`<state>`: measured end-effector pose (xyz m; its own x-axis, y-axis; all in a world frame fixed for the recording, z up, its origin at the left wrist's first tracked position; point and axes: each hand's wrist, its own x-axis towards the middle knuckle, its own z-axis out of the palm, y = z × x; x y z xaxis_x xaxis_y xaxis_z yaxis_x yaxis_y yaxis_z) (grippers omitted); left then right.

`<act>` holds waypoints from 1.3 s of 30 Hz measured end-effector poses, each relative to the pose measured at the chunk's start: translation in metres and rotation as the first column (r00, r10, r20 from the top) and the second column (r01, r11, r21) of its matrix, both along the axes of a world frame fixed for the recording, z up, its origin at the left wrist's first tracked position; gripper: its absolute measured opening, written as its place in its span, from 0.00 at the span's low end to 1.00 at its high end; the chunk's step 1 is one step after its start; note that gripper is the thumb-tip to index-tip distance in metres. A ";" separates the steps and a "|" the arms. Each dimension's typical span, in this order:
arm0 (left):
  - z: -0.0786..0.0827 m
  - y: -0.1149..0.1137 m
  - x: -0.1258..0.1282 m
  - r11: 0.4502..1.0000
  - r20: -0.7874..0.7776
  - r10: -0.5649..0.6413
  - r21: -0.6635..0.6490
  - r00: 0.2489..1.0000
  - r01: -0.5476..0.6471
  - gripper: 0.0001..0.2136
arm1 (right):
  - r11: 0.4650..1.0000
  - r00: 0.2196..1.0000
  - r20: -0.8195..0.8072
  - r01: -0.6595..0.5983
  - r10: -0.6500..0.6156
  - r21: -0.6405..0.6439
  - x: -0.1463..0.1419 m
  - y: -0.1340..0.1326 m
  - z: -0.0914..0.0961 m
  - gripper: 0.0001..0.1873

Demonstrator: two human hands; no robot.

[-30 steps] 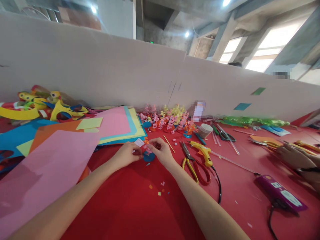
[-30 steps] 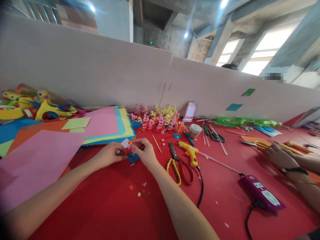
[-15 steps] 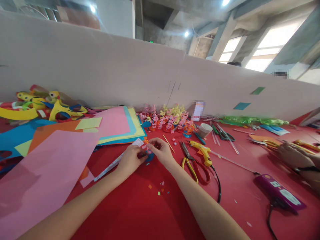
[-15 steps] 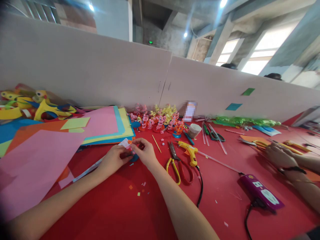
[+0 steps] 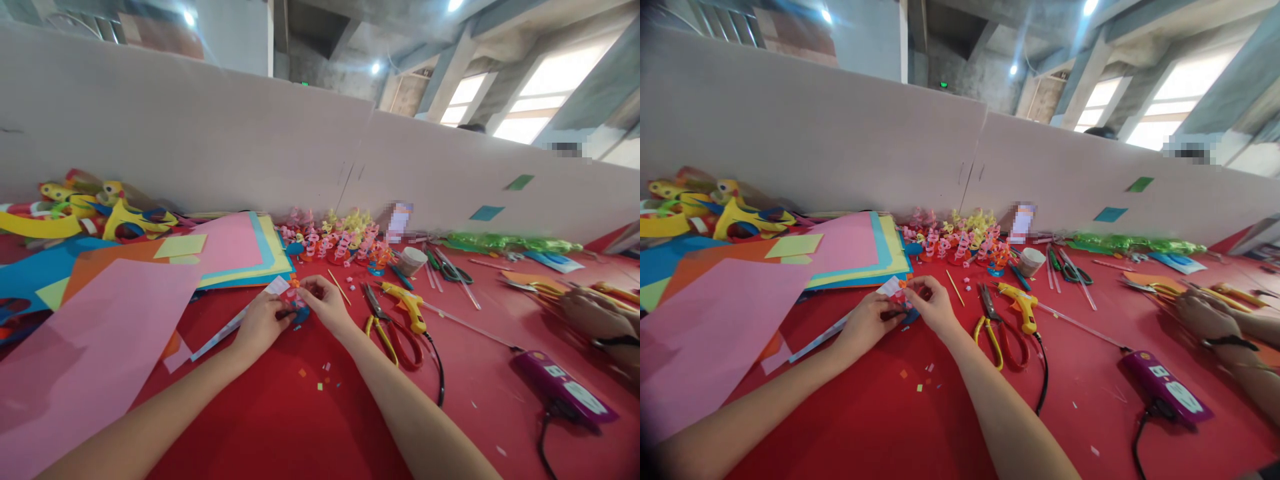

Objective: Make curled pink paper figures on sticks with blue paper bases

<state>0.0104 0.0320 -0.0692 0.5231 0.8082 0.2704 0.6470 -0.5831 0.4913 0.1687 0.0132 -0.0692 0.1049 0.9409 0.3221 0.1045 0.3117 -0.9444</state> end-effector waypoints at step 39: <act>0.000 0.009 -0.002 0.999 0.011 -0.034 0.036 0.999 0.034 0.04 | 0.994 0.994 0.103 0.036 -0.047 0.105 0.002 0.002 0.000 0.10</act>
<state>0.0085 0.0414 -0.0695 0.5467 0.7797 0.3052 0.6208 -0.6220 0.4772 0.1704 0.0154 -0.0697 0.1037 0.8976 0.4284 0.2164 0.4000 -0.8906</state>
